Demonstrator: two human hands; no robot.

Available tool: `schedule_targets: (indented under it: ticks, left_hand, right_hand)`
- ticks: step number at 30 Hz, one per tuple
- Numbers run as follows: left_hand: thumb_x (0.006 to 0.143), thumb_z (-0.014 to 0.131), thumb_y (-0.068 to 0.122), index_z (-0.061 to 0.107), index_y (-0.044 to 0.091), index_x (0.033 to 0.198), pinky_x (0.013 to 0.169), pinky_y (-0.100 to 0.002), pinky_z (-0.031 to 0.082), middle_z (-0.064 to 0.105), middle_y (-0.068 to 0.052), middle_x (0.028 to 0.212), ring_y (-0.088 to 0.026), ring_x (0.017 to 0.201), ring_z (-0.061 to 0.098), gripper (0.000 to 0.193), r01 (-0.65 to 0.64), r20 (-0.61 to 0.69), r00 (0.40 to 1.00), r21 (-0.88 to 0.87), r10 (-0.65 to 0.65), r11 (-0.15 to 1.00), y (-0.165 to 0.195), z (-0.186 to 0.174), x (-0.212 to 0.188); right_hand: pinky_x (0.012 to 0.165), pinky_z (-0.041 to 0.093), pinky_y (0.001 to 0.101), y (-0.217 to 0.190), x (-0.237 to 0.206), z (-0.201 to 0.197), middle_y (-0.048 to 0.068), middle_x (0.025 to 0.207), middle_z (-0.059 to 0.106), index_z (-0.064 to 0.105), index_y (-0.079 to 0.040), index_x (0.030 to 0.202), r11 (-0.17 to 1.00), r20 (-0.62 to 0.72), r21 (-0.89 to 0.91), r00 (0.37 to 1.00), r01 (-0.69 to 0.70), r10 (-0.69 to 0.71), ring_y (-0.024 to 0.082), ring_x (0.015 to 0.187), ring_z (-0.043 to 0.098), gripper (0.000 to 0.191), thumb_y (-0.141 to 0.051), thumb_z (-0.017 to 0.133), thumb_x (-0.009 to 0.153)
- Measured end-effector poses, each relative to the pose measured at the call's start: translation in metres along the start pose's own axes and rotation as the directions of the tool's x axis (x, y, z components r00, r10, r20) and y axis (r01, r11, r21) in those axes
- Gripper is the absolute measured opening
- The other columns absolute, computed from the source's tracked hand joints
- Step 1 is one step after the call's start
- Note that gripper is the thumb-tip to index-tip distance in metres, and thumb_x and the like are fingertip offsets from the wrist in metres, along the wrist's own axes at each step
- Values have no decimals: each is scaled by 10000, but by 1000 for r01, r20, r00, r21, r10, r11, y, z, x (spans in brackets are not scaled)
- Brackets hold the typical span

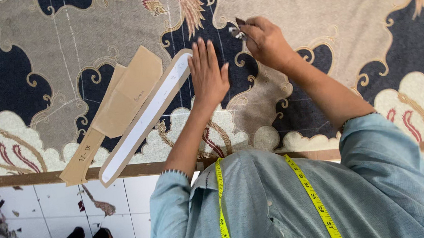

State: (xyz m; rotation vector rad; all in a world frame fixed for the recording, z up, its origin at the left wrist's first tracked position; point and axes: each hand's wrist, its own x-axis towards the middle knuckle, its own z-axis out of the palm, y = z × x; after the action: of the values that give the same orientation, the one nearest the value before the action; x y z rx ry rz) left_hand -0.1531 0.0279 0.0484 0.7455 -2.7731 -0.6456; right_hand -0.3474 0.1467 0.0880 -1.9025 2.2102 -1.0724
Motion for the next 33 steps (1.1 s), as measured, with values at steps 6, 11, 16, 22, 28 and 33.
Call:
schedule_targets:
  ticks: [6, 11, 16, 22, 28, 33]
  left_hand:
    - [874, 685, 657, 230, -77, 1560, 1240, -643, 57, 135, -255, 1663, -389, 1563, 74, 1103, 78, 192, 977, 60, -88, 995, -18, -1, 41]
    - [819, 664, 698, 253, -43, 1610, 1285, -605, 67, 132, -224, 1714, -346, 1604, 64, 1159, 36, 272, 956, 261, -109, 965, -25, 7, 35]
    - [836, 587, 815, 238, -82, 1583, 1261, -651, 50, 124, -250, 1692, -366, 1587, 52, 1219, 43, 215, 974, 154, -76, 987, -27, 11, 36]
    - [829, 575, 838, 229, -90, 1583, 1251, -665, 36, 106, -249, 1689, -374, 1586, 43, 1245, 51, 235, 968, 152, -86, 987, -27, 11, 37]
    - [833, 570, 836, 231, -83, 1593, 1258, -666, 44, 95, -245, 1695, -372, 1590, 39, 1240, 32, 206, 977, 140, -61, 990, -31, 16, 35]
    - [831, 552, 835, 227, -81, 1589, 1248, -665, 43, 94, -252, 1689, -375, 1585, 35, 1233, 48, 229, 970, 150, -82, 988, -28, 11, 41]
  right_hand:
    - [828, 588, 420, -6, 22, 31, 194, 1138, 638, 728, -30, 1150, 978, 311, -79, 937, 191, -158, 337, 952, 675, 249, -99, 667, 919]
    - [898, 556, 409, 26, 14, 53, 142, 1088, 646, 729, -23, 1187, 842, 492, -125, 770, 524, -407, 296, 1040, 660, 374, -168, 667, 848]
    - [842, 569, 426, 113, 101, 69, 148, 1082, 687, 721, -35, 1176, 860, 424, -173, 824, 481, -376, 289, 966, 657, 297, -145, 653, 908]
    - [780, 579, 367, 69, 88, 50, 108, 1098, 688, 728, -67, 1019, 836, 441, -94, 775, 541, -452, 264, 975, 694, 186, -111, 675, 847]
    - [786, 577, 402, 77, 86, 62, 115, 1079, 672, 728, -54, 1036, 855, 438, -19, 774, 518, -458, 284, 956, 687, 299, -142, 686, 754]
    - [801, 555, 415, 134, 146, 73, 152, 1060, 676, 692, -20, 1091, 933, 335, -235, 924, 274, -187, 305, 932, 660, 86, -68, 656, 1028]
